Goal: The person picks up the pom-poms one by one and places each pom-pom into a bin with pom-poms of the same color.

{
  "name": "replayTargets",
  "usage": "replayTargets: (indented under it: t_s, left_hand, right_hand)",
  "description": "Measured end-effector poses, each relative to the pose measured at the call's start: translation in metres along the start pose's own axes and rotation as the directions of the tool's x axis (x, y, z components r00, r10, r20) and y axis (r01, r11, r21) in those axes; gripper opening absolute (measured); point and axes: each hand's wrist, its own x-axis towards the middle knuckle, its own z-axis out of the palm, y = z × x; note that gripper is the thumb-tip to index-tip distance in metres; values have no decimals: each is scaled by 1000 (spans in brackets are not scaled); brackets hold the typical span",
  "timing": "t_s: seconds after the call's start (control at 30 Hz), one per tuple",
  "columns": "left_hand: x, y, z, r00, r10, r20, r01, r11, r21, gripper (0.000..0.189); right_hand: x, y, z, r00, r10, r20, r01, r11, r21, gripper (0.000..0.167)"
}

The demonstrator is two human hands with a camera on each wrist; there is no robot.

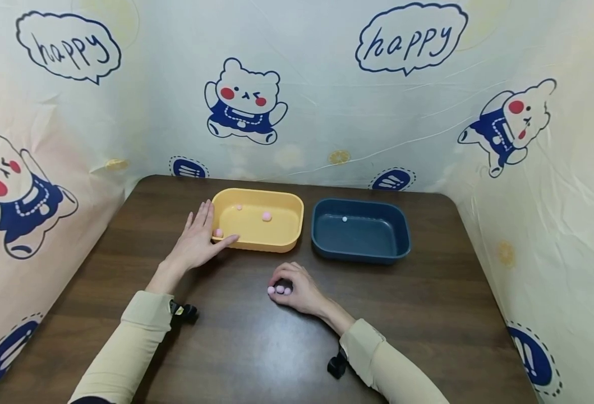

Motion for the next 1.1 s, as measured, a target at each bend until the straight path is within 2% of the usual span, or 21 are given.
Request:
replayTargets:
  t_s: [0.1, 0.2, 0.33, 0.5, 0.73, 1.1]
  left_hand:
    - [0, -1, -1, 1000, 6, 6, -6, 1000, 7, 132]
    - [0, -2, 1, 1000, 5, 8, -5, 1000, 10, 132]
    - [1, -2, 1, 1000, 4, 5, -4, 1000, 7, 133]
    - [1, -1, -1, 1000, 4, 9, -4, 1000, 5, 133]
    - [1, -1, -5, 1000, 11, 10, -11, 1000, 0, 133]
    - [2, -2, -1, 1000, 6, 9, -6, 1000, -9, 134]
  right_hand:
    - [1, 11, 6, 997, -54, -52, 55, 998, 23, 13]
    - [1, 24, 10, 996, -62, -70, 66, 996, 57, 11]
    - [1, 34, 11, 997, -14, -77, 23, 992, 128, 13]
    - [4, 15, -2, 991, -41, -127, 58, 989, 134, 16]
    - [11, -18, -19, 989, 88, -118, -71, 987, 145, 18]
    - [22, -30, -37, 976, 160, -151, -121, 964, 238, 17]
